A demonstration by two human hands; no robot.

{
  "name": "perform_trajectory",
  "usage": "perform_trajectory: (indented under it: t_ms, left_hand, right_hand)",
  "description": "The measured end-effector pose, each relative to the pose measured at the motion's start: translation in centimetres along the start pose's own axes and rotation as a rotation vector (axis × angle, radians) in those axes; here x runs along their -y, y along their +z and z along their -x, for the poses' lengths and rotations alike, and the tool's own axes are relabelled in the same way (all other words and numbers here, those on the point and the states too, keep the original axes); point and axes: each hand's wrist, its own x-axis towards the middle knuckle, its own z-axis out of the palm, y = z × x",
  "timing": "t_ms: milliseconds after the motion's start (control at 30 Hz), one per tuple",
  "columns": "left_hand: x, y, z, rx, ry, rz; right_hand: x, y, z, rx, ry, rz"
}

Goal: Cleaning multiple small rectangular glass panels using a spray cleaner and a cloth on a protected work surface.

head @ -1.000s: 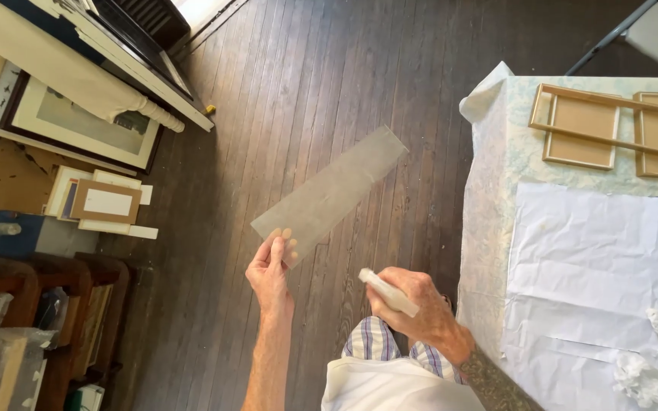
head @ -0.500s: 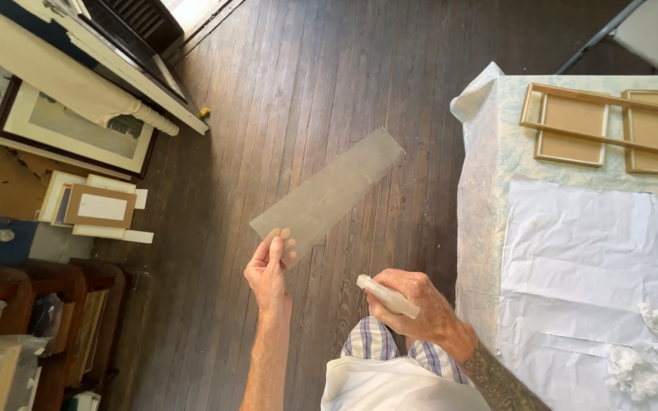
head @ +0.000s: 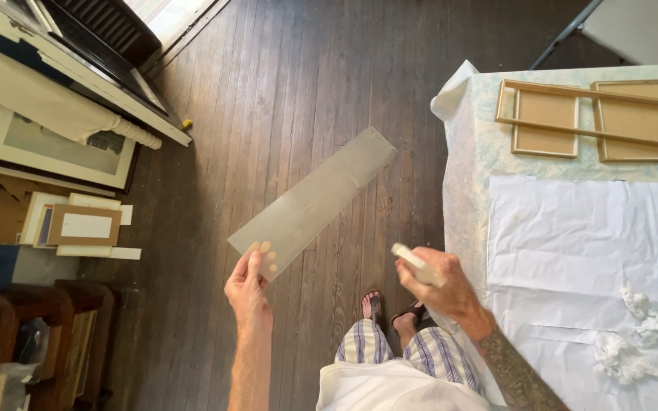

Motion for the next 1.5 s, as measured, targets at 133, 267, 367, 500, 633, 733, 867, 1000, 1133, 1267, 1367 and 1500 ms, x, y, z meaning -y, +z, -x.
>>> perform_trajectory:
  t_ms: [133,267,367,500,633,733,867,1000,1133,1267,1367,1500]
  left_hand:
    - [-0.6,-0.8,0.3,-0.003,-0.037,0.05]
    - [-2.6,-0.9,1.3,-0.122,-0.192,0.081]
    - [-2.3,-1.7,1.6,-0.099,-0.187,0.096]
    - [-1.8,-2.1,2.0,-0.081,-0.175,0.094]
    - [-1.0,-1.3,2.2,-0.078,-0.183,0.105]
    - [-0.9,-0.2,2.6,-0.086,-0.188,0.09]
    - [-0.6,0.5,2.7,-0.059,-0.179,0.107]
    - [-0.3,0.2,2.8,-0.063,-0.171,0.098]
    - [-1.6,0.4,3.9,-0.069,-0.195,0.014]
    - [-0.7,-0.6,4.4,-0.043,-0.181,-0.001]
    - [0.6,-1.1,4.1,-0.032,-0.189,-0.024]
    - [3.1,0.0,3.9,-0.026,-0.182,-0.006]
  right_hand:
    - [-2.0,-2.1,-0.3,-0.071,0.034,0.085]
    - [-1.0,-4.1,-1.1,-0.02,0.085,0.199]
    - [-1.8,-5.0,-1.3,-0.05,0.136,0.241]
    - [-2.5,-3.6,-0.3,0.096,-0.084,0.117]
    - [1.1,-1.5,1.0,0.172,-0.246,0.102]
    - [3.9,-1.6,1.3,0.15,-0.158,-0.024]
    - [1.2,-3.1,0.7,0.124,-0.121,0.025]
    - [-6.8,-6.8,-0.2,-0.059,0.024,0.232]
    - [-4.1,-10.1,-1.9,-0.165,0.351,0.234]
    - [-6.1,-11.6,-1.1,-0.195,0.17,0.279]
    - [-5.3,-12.2,-0.5,-0.142,0.046,0.247]
    - [-8.0,-12.2,2.3,-0.115,-0.104,0.201]
